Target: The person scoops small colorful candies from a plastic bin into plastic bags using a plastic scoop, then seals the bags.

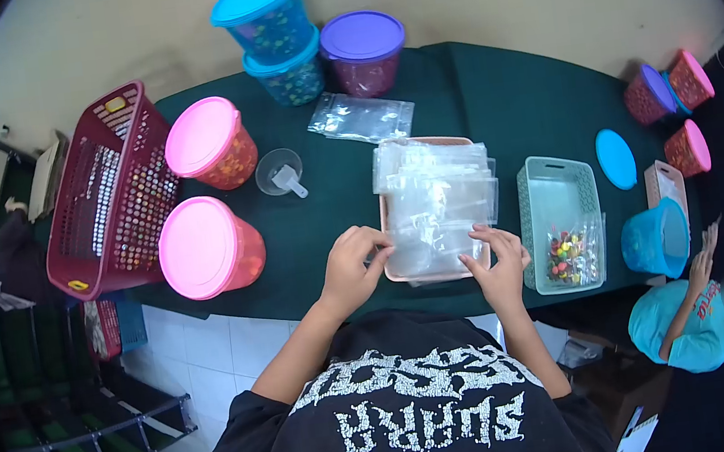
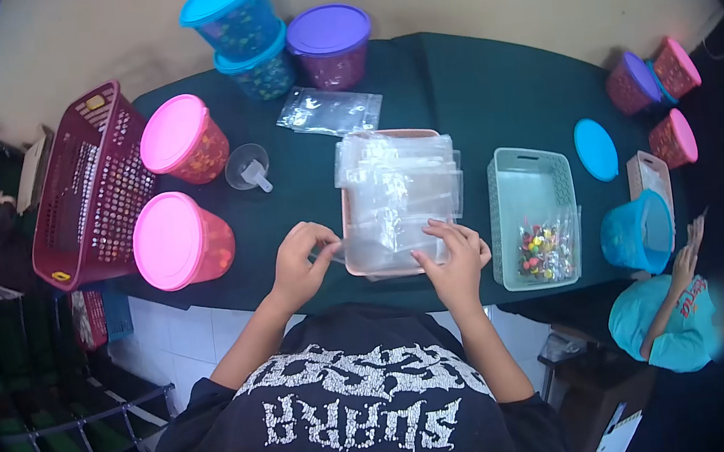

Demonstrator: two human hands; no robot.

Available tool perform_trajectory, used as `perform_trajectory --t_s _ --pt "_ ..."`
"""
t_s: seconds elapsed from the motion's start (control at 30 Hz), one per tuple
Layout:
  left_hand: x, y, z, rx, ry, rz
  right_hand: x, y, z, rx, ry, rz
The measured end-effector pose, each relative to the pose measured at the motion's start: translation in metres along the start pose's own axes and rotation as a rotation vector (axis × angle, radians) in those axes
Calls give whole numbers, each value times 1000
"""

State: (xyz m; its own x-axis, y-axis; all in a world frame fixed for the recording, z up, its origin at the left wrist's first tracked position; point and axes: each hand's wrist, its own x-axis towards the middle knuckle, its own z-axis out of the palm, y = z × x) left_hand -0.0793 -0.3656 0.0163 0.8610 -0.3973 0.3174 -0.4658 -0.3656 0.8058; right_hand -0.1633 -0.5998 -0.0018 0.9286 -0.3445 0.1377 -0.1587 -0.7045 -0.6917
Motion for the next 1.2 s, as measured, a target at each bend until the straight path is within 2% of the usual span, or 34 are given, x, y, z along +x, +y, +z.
perform_trajectory --t_s 0.03,0.1,0.17,0.2,0.23,0.3,0.37,0.43,0.5,0.57,0.67,0.7,0.77,0.9,0.93,0.97,1.0,1.03,1.2 --pt "1 6 -8 159 -20 172 2 -14 -4 -18 -1 -87" --pt "-1 20 -19 211 -31 189 6 -41 -8 -24 -26 -181" --pt "-6 28 -27 257 -70 260 9 -67 -7 -5 -173 -322" --pt "-9 31 -32 276 -70 251 11 -78 -3 39 -147 -402" --pt "-11 33 -37 284 -56 242 12 -86 1 43 -157 -417" --pt "-16 37 -48 315 2 265 14 -102 6 53 -370 -422" --pt "-20 37 -59 339 67 252 15 -114 15 76 -396 -484" --pt "-24 35 -72 362 129 244 17 -125 24 178 -430 -459" --pt "-28 32 -84 247 289 177 18 -135 33 269 -409 -450" --pt "-32 28 -103 248 268 151 18 -145 40 357 -380 -435" --pt "-40 17 -130 -92 185 -125 16 -159 48 493 -410 -173" --pt "-41 12 -141 -95 179 -122 15 -167 51 492 -404 -169" --pt "-46 3 -164 -244 77 -219 10 -186 57 707 -430 -42" --pt "-58 -7 -211 -350 -13 -288 -4 -224 84 777 -410 -13" --pt "-59 -12 -222 -249 8 -236 -6 -233 90 782 -407 -11" --pt "-60 -16 -236 -246 1 -236 -6 -242 93 589 -401 -108" --pt "-60 -20 -250 -25 11 -89 -9 -251 98 394 -393 -200" --pt "-62 -24 -261 193 20 60 -12 -261 104 397 -388 -192" --pt "-74 -34 -308 314 21 139 -33 -309 127 275 -344 -336"
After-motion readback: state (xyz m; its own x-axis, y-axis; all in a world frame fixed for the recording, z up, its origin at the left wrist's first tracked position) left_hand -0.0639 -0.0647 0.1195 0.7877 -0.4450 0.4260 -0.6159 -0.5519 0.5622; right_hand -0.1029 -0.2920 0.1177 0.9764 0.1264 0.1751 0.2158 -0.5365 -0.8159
